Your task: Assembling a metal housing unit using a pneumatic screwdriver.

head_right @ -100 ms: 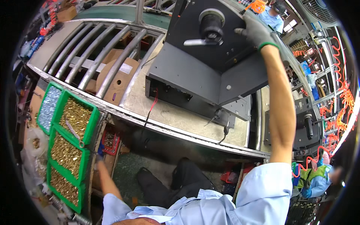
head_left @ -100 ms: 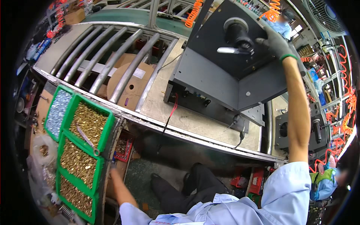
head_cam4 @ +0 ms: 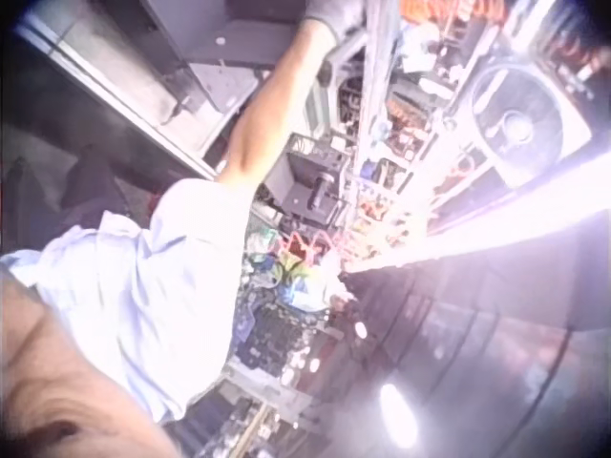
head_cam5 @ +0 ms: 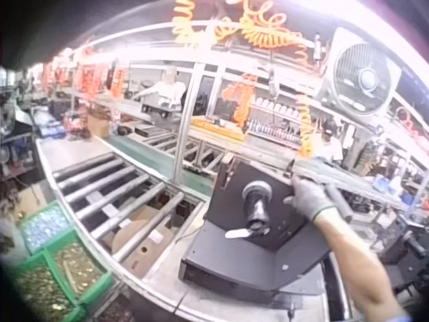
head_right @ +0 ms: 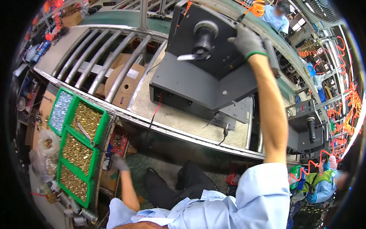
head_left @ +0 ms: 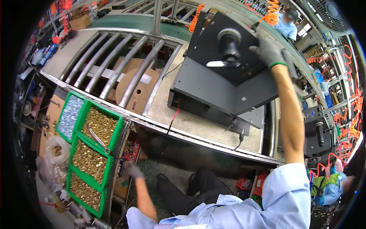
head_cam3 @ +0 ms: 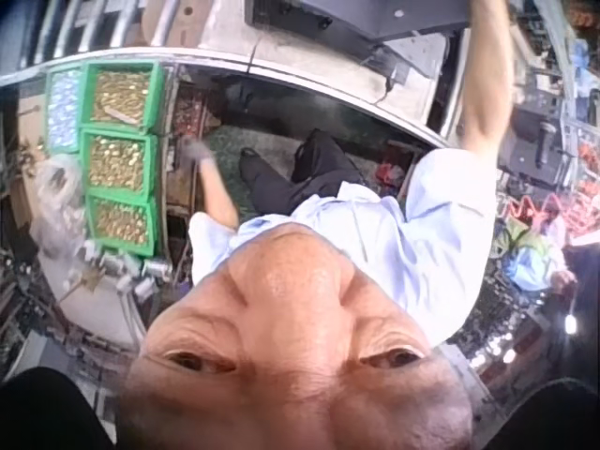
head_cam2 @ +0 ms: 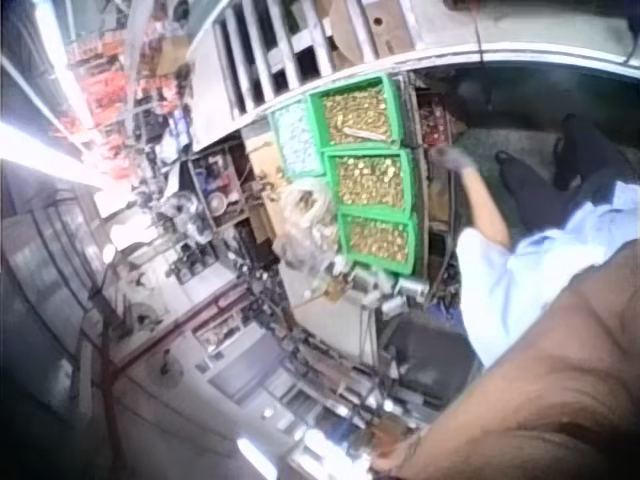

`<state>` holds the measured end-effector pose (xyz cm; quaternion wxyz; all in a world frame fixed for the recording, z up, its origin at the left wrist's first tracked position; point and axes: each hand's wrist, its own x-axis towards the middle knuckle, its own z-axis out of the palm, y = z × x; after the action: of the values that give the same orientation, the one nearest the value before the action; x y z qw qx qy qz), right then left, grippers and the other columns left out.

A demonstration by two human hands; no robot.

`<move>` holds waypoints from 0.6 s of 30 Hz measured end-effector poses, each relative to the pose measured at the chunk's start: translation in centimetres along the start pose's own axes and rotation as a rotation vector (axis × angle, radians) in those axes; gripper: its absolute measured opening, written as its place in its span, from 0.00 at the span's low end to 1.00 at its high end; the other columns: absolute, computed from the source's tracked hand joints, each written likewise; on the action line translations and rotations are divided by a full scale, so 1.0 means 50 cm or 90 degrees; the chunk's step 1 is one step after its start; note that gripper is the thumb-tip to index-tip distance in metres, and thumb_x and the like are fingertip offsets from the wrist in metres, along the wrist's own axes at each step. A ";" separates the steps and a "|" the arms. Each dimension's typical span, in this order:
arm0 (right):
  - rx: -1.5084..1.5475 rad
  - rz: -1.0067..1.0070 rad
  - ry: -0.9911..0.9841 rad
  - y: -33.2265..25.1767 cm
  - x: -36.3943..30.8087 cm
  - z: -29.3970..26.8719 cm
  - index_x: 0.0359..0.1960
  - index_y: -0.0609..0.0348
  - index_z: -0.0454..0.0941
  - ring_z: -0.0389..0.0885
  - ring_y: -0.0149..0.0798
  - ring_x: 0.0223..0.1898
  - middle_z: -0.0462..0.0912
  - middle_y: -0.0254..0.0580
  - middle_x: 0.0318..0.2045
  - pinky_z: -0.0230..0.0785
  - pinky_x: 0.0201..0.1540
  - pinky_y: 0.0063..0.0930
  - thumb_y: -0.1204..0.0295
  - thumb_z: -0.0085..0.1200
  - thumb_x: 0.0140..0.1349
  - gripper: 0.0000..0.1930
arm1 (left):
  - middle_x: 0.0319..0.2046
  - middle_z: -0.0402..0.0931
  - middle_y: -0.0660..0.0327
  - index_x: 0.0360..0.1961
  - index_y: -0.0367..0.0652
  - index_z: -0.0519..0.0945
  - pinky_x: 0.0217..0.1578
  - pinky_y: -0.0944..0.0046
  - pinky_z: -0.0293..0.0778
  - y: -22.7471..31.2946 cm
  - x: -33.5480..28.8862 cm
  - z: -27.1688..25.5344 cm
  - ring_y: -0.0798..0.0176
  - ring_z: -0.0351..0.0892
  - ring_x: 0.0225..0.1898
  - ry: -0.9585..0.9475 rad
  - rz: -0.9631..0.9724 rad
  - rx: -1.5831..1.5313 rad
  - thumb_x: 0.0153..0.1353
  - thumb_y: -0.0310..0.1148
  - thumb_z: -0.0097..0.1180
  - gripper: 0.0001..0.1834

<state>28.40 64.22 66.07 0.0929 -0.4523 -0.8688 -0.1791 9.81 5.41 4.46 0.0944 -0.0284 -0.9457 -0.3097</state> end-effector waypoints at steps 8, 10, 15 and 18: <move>0.048 0.136 0.025 0.030 -0.022 -0.024 0.47 0.51 0.74 0.78 0.52 0.48 0.81 0.46 0.43 0.68 0.50 0.50 0.57 0.67 0.50 0.24 | 0.32 0.81 0.58 0.50 0.30 0.78 0.31 0.68 0.78 0.934 -0.060 -0.518 0.68 0.79 0.28 -0.391 -0.033 -0.632 0.64 0.27 0.53 0.15; 0.077 0.165 0.039 0.049 -0.016 -0.006 0.46 0.50 0.75 0.77 0.51 0.50 0.80 0.45 0.44 0.66 0.53 0.49 0.59 0.67 0.50 0.23 | 0.29 0.81 0.59 0.46 0.33 0.80 0.31 0.68 0.78 1.135 -0.037 -0.606 0.68 0.81 0.28 -0.375 0.190 -0.669 0.64 0.26 0.51 0.12; 0.121 0.144 0.175 0.028 -0.033 0.000 0.40 0.50 0.78 0.78 0.48 0.43 0.81 0.43 0.37 0.63 0.52 0.50 0.70 0.51 0.57 0.09 | 0.28 0.81 0.60 0.38 0.36 0.81 0.28 0.69 0.75 1.431 0.040 -0.593 0.69 0.80 0.27 -0.480 0.472 -0.678 0.63 0.26 0.52 0.08; 0.159 0.151 0.199 0.038 -0.041 -0.006 0.42 0.52 0.77 0.77 0.49 0.45 0.80 0.45 0.38 0.61 0.55 0.53 0.69 0.53 0.55 0.12 | 0.25 0.78 0.53 0.28 0.38 0.80 0.33 0.55 0.72 1.530 0.048 -0.528 0.52 0.78 0.29 -0.416 0.825 -0.549 0.61 0.35 0.54 0.11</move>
<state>31.13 63.57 66.13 0.3018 -0.5029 -0.8002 -0.1255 20.27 51.50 70.18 -0.0437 -0.6871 -0.5210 -0.5046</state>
